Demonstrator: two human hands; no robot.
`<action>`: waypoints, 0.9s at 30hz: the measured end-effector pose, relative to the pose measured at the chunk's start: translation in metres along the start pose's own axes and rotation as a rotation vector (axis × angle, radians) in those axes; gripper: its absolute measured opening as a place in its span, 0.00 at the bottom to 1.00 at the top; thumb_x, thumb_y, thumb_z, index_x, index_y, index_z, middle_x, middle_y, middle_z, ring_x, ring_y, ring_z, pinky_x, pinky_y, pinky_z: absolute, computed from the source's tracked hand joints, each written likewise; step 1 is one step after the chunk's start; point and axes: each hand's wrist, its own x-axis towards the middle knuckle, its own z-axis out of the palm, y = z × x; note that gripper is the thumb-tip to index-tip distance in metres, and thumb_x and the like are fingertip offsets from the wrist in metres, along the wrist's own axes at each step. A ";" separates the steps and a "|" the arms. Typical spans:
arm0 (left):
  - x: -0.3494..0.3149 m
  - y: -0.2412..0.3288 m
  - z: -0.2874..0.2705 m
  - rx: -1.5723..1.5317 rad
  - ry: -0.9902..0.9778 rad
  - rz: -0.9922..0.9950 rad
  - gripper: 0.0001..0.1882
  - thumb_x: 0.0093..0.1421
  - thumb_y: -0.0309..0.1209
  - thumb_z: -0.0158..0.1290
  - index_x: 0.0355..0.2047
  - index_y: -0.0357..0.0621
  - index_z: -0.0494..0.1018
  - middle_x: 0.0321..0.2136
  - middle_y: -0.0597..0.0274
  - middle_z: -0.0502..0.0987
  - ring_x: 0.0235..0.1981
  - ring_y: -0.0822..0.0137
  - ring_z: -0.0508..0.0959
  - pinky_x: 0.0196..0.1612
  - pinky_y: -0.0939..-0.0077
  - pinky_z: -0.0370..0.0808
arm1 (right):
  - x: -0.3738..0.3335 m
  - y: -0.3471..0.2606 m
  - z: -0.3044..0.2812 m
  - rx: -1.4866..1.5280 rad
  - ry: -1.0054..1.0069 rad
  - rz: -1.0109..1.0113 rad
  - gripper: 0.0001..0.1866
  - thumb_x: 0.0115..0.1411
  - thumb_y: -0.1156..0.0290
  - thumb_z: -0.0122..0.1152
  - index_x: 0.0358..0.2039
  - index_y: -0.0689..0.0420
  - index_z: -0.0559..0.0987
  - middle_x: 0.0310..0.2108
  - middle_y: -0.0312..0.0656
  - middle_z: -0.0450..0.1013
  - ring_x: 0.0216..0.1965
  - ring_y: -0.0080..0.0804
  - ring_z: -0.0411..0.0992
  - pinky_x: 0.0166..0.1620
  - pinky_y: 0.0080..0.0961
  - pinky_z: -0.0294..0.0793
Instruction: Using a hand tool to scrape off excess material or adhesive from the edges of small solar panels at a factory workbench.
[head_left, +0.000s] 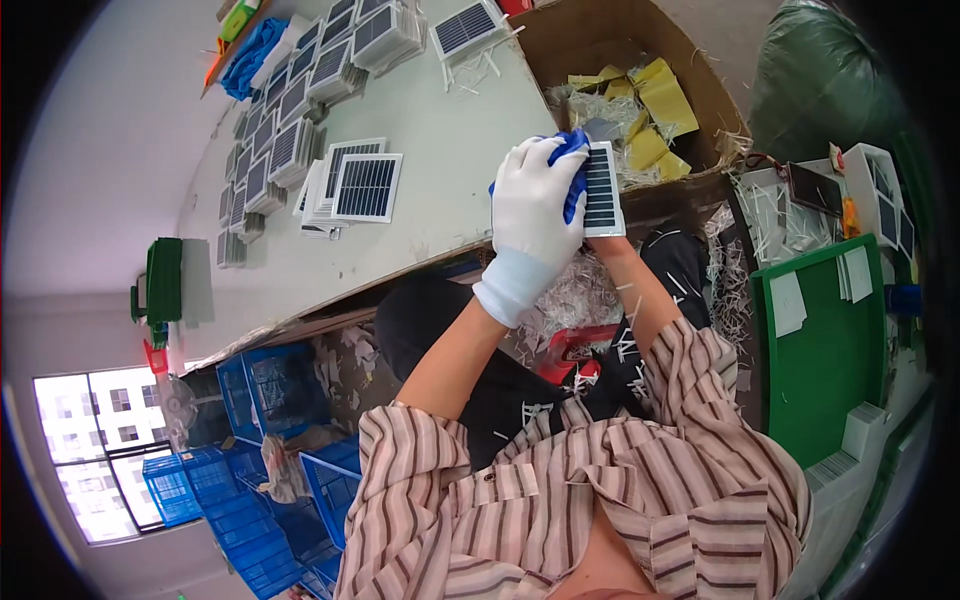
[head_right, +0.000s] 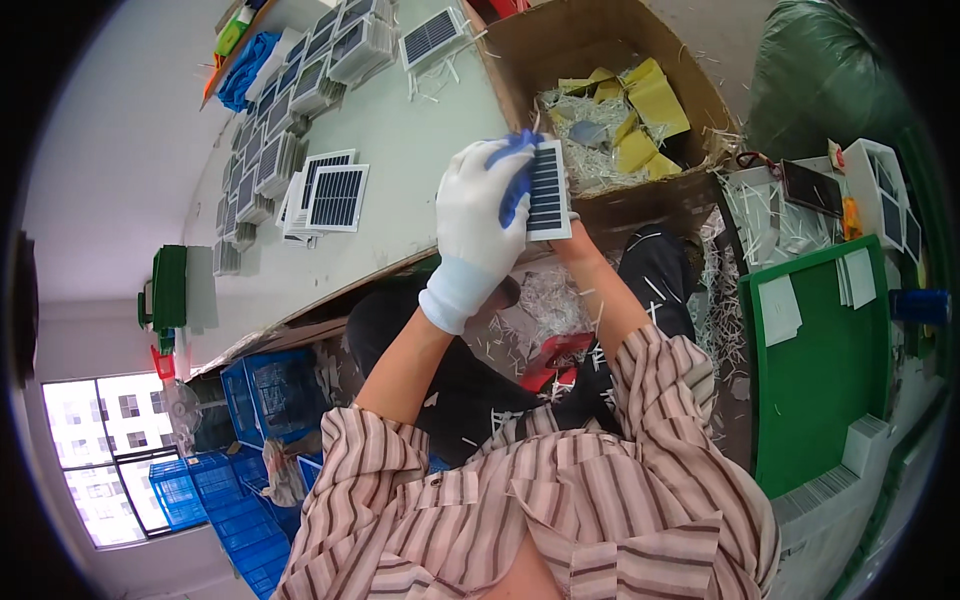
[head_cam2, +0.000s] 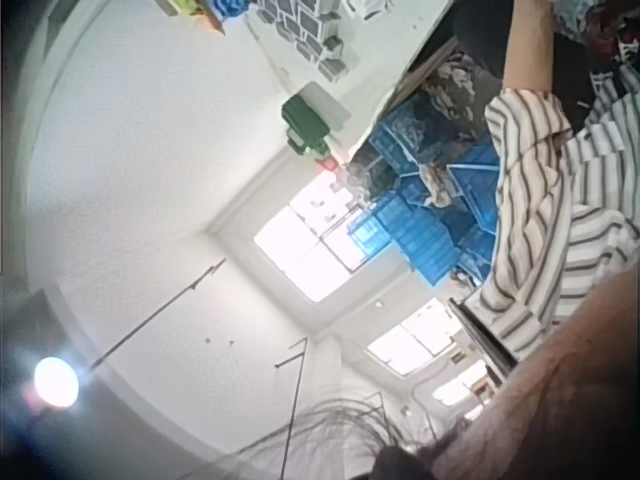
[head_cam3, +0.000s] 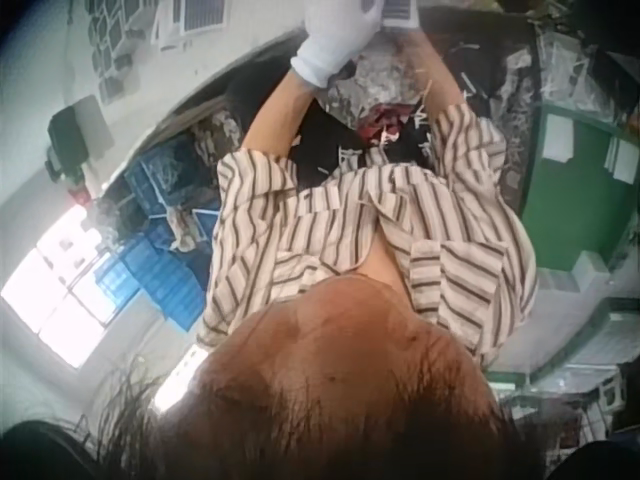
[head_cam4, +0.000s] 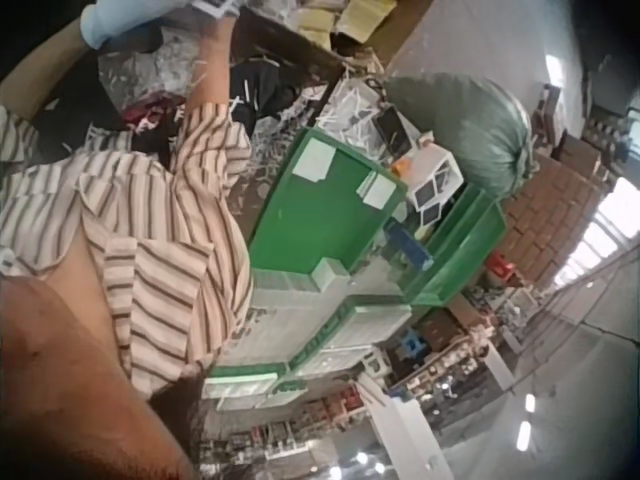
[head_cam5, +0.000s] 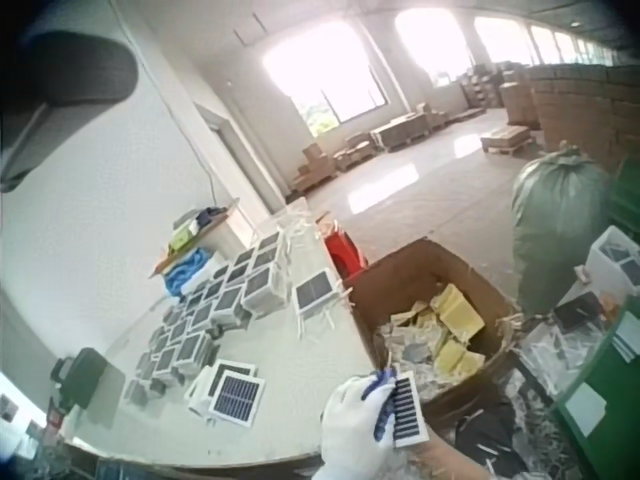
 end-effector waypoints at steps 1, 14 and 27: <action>-0.001 -0.002 -0.003 -0.059 -0.035 0.027 0.22 0.43 0.26 0.58 0.42 0.41 0.73 0.43 0.50 0.70 0.49 0.49 0.67 0.54 0.59 0.64 | 0.006 -0.007 0.000 -0.060 -0.055 0.028 0.23 0.66 0.53 0.40 0.54 0.55 0.68 0.46 0.43 0.72 0.45 0.31 0.73 0.49 0.29 0.74; 0.001 0.003 0.001 0.099 0.079 -0.121 0.16 0.47 0.23 0.53 0.39 0.42 0.72 0.41 0.53 0.73 0.45 0.50 0.70 0.49 0.60 0.66 | -0.094 -0.018 0.068 -1.660 0.039 0.313 0.10 0.44 0.73 0.69 0.26 0.60 0.77 0.23 0.43 0.75 0.26 0.25 0.72 0.32 0.24 0.72; 0.008 0.012 0.009 0.135 0.024 -0.125 0.20 0.47 0.27 0.56 0.43 0.42 0.72 0.43 0.52 0.71 0.48 0.50 0.68 0.52 0.58 0.63 | -0.002 -0.001 0.002 -0.259 -0.048 -0.081 0.32 0.62 0.42 0.42 0.54 0.57 0.68 0.48 0.42 0.71 0.51 0.33 0.69 0.57 0.36 0.67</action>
